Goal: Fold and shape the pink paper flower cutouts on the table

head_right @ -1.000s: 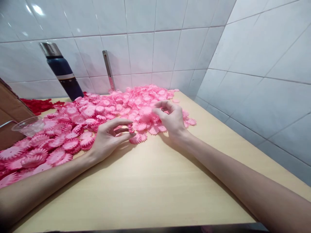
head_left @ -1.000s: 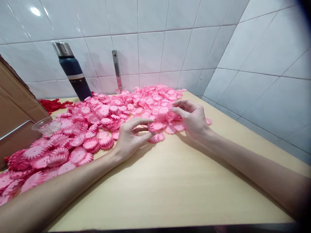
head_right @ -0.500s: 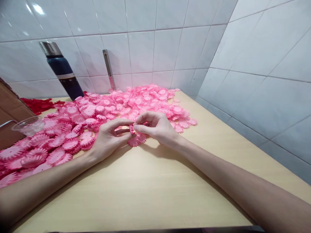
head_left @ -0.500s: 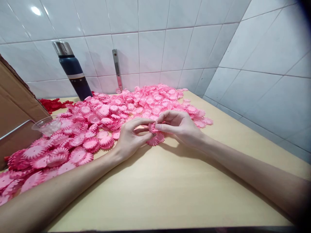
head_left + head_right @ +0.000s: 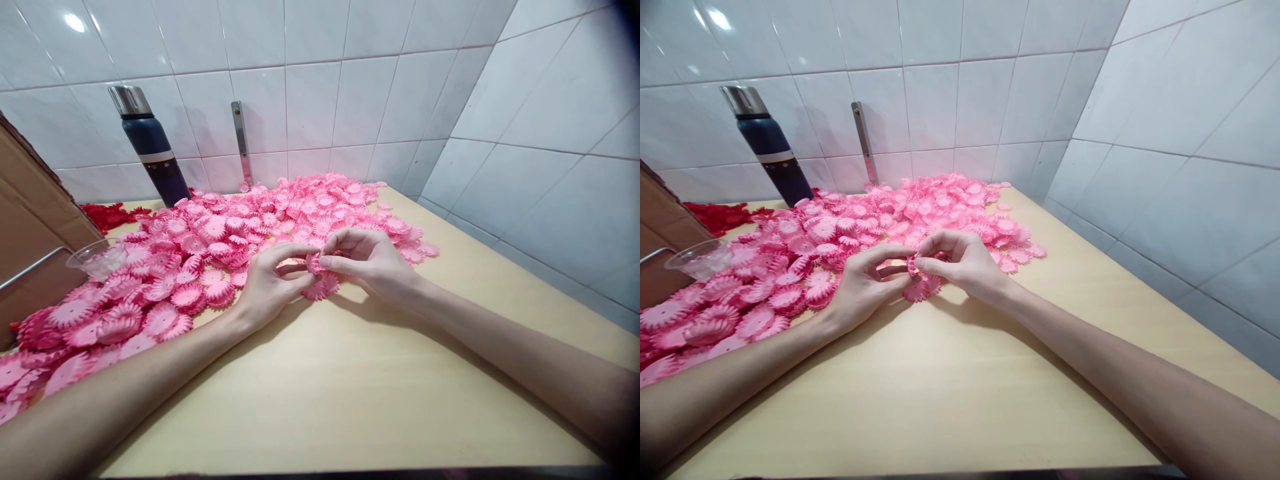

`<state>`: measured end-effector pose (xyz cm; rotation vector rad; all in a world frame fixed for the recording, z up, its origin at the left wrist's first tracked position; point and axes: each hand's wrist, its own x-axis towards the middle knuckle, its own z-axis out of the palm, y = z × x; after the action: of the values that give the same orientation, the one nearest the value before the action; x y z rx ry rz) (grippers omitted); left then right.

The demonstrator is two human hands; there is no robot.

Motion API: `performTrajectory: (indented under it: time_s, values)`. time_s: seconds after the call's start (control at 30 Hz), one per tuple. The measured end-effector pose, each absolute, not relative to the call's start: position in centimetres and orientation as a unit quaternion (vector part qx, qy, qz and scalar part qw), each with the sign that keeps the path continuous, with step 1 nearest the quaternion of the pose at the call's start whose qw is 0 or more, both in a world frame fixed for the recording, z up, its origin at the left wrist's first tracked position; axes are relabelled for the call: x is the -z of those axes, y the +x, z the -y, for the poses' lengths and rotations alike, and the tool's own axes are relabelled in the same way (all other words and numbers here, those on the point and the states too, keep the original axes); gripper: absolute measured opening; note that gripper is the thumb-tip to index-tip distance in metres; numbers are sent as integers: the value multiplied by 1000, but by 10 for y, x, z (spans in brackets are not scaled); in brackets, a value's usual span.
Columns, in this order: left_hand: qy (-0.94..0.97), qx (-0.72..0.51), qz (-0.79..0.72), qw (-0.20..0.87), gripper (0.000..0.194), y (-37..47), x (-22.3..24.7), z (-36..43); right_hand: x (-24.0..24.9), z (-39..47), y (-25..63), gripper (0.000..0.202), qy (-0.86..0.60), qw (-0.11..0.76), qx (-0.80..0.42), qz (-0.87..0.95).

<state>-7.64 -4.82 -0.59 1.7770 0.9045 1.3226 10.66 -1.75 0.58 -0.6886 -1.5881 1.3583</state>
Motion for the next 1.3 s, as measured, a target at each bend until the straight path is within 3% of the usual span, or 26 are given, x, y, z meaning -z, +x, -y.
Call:
performTrajectory:
  time_s: [1.3]
  values:
    - [690,-505,-362,371,29,-78,4,49,-7,20,109,20,-256,427,-579,646]
